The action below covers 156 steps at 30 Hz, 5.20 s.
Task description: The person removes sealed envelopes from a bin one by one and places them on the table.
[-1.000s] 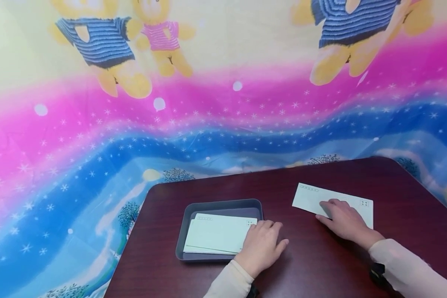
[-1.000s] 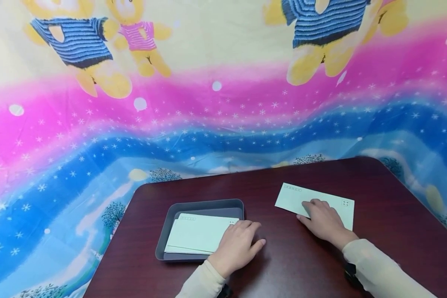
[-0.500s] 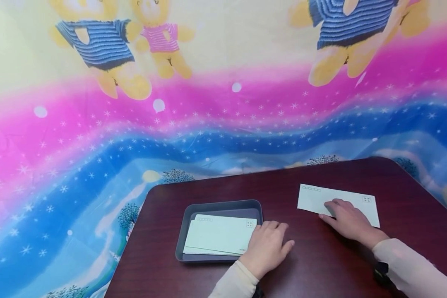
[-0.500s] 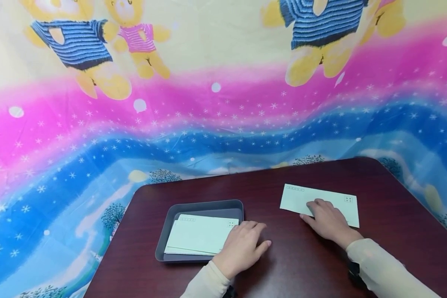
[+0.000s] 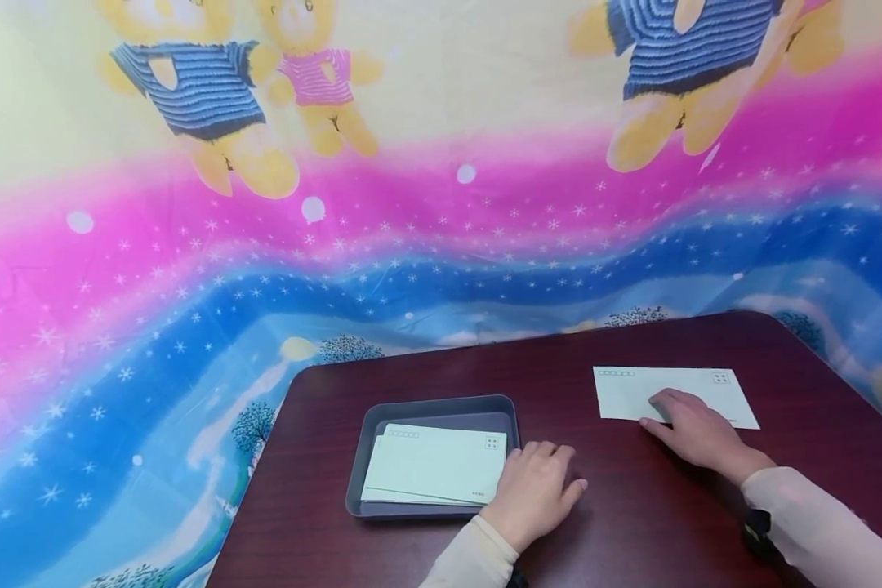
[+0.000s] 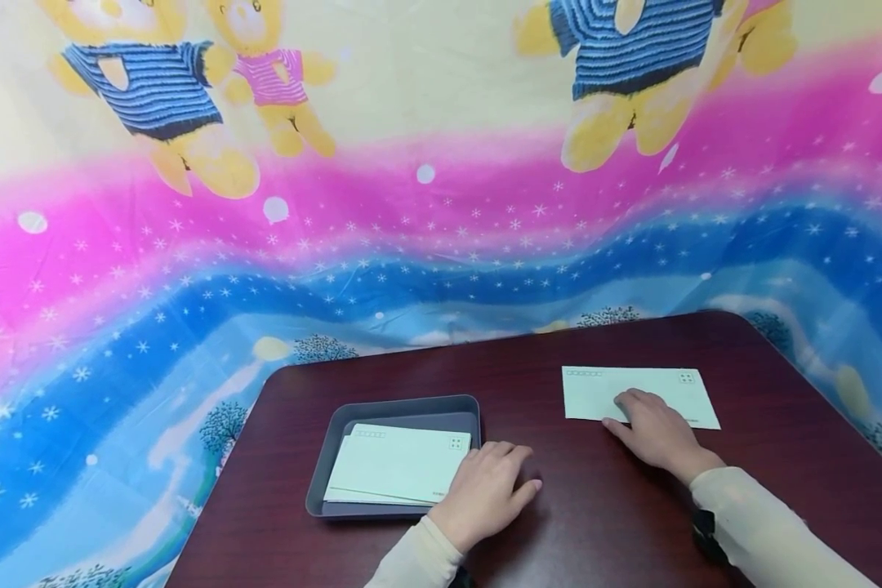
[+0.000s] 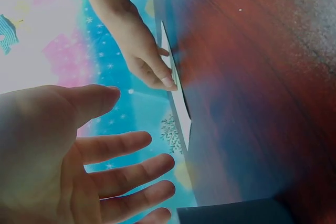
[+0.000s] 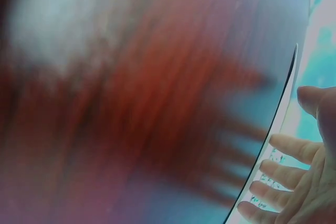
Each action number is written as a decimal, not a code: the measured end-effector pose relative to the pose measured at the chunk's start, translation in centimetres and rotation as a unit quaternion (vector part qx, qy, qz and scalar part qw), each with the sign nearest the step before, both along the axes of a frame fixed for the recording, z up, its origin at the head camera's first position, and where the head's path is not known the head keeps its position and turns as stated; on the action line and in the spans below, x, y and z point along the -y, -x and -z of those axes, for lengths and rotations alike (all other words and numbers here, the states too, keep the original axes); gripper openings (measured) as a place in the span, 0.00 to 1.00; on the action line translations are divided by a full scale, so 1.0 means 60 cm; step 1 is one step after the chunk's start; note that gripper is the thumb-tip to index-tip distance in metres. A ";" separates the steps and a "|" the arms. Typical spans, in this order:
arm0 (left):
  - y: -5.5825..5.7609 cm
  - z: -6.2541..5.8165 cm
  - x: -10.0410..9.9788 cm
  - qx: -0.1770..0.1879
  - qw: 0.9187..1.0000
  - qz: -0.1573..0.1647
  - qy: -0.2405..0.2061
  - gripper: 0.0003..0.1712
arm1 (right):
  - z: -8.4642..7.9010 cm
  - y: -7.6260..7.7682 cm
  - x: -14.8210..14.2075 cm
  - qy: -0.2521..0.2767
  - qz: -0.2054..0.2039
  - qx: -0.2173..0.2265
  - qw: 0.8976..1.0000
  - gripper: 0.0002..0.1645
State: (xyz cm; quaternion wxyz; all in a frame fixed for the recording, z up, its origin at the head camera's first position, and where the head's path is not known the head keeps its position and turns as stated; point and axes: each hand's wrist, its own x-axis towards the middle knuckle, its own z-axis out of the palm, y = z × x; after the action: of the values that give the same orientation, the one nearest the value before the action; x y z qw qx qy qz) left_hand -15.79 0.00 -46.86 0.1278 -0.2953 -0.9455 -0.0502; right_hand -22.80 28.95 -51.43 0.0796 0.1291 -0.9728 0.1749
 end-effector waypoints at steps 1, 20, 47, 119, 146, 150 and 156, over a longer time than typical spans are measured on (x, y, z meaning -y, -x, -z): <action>0.000 0.002 0.000 0.000 1.000 -0.001 0.001 0.22 | 0.000 0.002 -0.002 0.001 0.000 0.001 1.000 0.32; -0.002 0.009 -0.008 -0.008 1.000 0.003 0.011 0.22 | 0.005 0.027 -0.037 0.010 0.005 0.004 1.000 0.28; -0.002 -0.001 -0.027 0.001 1.000 0.008 0.020 0.23 | 0.005 0.053 -0.093 0.042 0.010 0.036 0.998 0.41; -0.002 -0.002 -0.029 -0.004 1.000 0.012 0.005 0.22 | -0.036 0.031 -0.077 0.079 -0.006 -0.037 0.996 0.29; 0.010 -0.016 0.019 -0.019 0.999 -0.006 -0.039 0.21 | -0.075 -0.019 0.059 0.053 -0.019 -0.103 0.993 0.23; 0.011 -0.016 0.028 -0.021 0.999 -0.012 -0.042 0.21 | -0.076 -0.026 0.068 0.054 -0.019 -0.086 0.995 0.28; 0.013 -0.015 0.041 -0.017 0.999 -0.020 -0.044 0.22 | -0.074 -0.036 0.081 0.055 -0.017 -0.074 0.996 0.35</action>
State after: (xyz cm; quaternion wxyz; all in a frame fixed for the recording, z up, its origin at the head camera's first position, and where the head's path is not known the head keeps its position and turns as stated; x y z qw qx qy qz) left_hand -16.56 -2.45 -45.95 0.1575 -0.2718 -0.9457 -0.0839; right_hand -20.67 24.12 -46.96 0.1550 0.1539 -0.9508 0.2198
